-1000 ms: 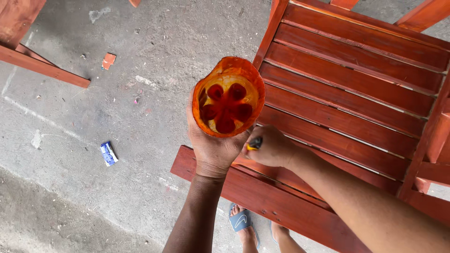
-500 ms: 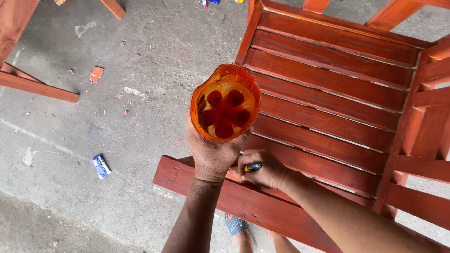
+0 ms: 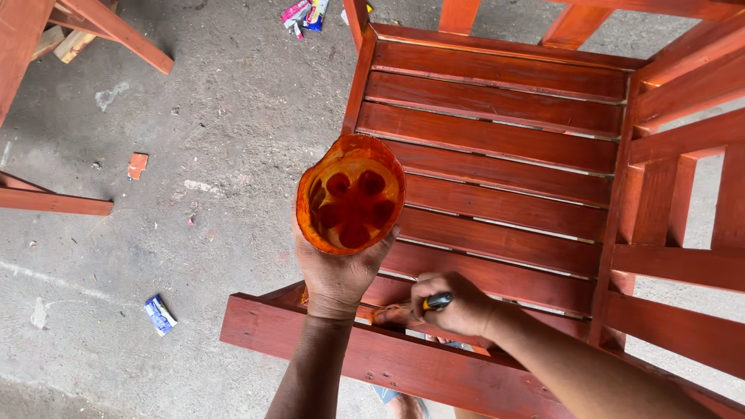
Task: The person applies reddish-brown paint to a wooden chair using a brush. They repeatedly dip the brush into a small container and coat the chair's frame and slats.
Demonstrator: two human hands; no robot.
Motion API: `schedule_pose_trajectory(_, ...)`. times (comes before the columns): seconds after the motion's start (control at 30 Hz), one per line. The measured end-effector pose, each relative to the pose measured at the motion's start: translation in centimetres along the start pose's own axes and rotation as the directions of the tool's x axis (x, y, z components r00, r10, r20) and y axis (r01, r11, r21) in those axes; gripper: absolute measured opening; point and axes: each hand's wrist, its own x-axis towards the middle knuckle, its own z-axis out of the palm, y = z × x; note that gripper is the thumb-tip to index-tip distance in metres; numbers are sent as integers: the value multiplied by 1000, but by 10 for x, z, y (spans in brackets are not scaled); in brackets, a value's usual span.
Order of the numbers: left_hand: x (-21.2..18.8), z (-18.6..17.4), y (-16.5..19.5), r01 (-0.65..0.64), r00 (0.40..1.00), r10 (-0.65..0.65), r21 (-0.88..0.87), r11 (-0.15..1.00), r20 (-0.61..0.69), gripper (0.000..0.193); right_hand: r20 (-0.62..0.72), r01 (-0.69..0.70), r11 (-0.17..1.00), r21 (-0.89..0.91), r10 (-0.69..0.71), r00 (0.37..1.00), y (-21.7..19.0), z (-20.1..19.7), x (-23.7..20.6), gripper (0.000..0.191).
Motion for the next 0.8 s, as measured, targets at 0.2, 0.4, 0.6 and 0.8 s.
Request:
schedule_pose_trajectory(0.2, 9, 13, 0, -1, 1000, 1, 33, 999, -7, 97, 112, -151, 977, -152, 169, 979, -18, -25, -7, 17)
schedule_pose_trajectory(0.4, 16, 2, 1, -16, 1000, 18, 69, 997, -26, 91, 69, -73, 997, -38, 76, 995, -44, 11, 45, 10)
schedule_pose_trajectory(0.6, 21, -6, 2, 6, 999, 0, 115, 993, -52, 82, 74, 167, 948, -270, -153, 985, -33, 48, 75, 12)
schedule_pose_trajectory(0.8, 23, -4, 5, -21, 998, 26, 106, 994, -50, 86, 53, 123, 959, -254, -114, 992, -18, 19, 30, 12)
